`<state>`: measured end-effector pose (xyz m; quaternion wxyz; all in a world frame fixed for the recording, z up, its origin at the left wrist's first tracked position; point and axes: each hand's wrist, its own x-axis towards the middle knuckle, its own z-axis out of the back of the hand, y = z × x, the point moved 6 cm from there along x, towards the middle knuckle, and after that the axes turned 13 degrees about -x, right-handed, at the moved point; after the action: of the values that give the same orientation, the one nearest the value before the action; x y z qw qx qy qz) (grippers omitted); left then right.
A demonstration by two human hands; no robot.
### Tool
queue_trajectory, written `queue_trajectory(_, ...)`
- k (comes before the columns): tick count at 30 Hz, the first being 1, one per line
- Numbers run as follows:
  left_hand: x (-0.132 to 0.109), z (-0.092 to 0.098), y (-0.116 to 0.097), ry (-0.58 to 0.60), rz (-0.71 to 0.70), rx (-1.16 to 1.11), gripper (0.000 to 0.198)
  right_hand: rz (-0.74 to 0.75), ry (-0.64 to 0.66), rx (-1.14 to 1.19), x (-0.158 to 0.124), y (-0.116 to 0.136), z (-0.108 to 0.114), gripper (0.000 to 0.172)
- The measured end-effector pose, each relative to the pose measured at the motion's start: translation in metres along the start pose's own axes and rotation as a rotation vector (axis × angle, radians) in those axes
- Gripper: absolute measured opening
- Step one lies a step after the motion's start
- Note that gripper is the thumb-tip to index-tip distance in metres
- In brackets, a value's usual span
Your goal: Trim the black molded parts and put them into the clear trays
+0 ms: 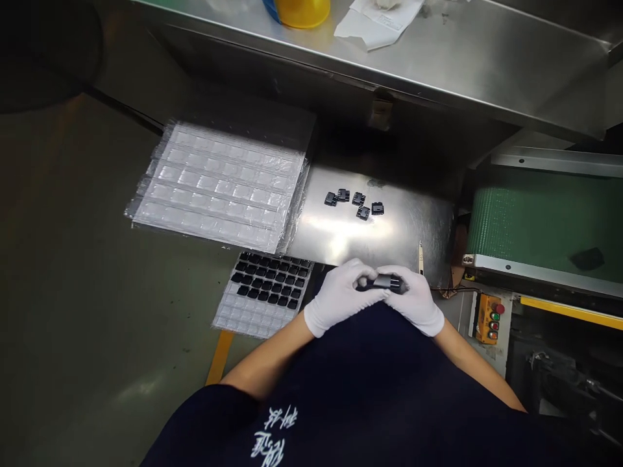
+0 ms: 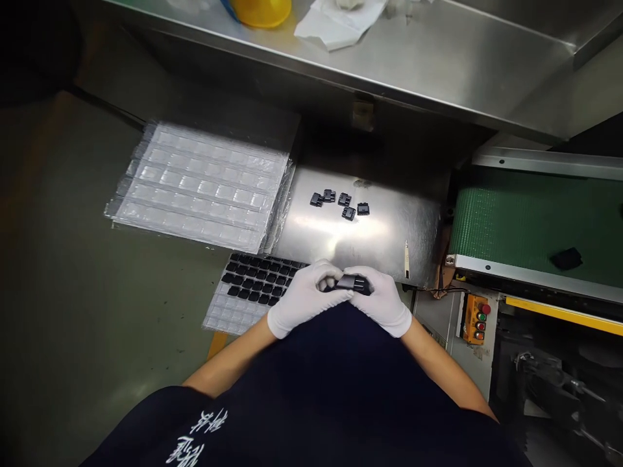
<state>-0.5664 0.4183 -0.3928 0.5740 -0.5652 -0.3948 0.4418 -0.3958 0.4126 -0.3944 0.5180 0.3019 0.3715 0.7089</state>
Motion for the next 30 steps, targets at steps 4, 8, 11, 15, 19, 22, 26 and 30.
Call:
queue_trajectory(4,-0.005,0.015,-0.002,0.038,-0.073,-0.141,0.029,0.368,-0.124,-0.132,0.008,0.028,0.002,0.033)
queue_trajectory(8,-0.007,0.024,0.018,0.030,0.290,-0.471,0.028,0.468,-0.080,-0.095,0.016,0.046,-0.001,0.050)
queue_trajectory(11,-0.008,0.010,0.025,0.223,0.504,-0.633,0.027,0.458,-0.019,0.022,0.021,0.048,-0.005,0.049)
queue_trajectory(15,-0.002,0.000,0.022,0.253,0.505,-0.695,0.021,0.424,0.025,0.055,0.023,0.041,-0.009,0.048)
queue_trajectory(19,0.004,0.008,0.011,0.065,0.282,-0.419,0.030,0.241,0.033,0.241,0.021,0.021,0.002,0.081)
queue_trajectory(22,0.003,0.011,-0.002,-0.058,0.113,-0.121,0.029,0.020,0.182,0.503,0.014,0.004,0.002,0.073)
queue_trajectory(26,0.001,0.001,-0.024,-0.134,-0.114,0.315,0.030,-0.231,0.407,0.648,0.000,-0.006,-0.013,0.047)
queue_trajectory(30,0.002,-0.015,-0.037,-0.077,-0.165,0.462,0.031,-0.227,0.315,0.622,-0.003,-0.007,-0.016,0.058)
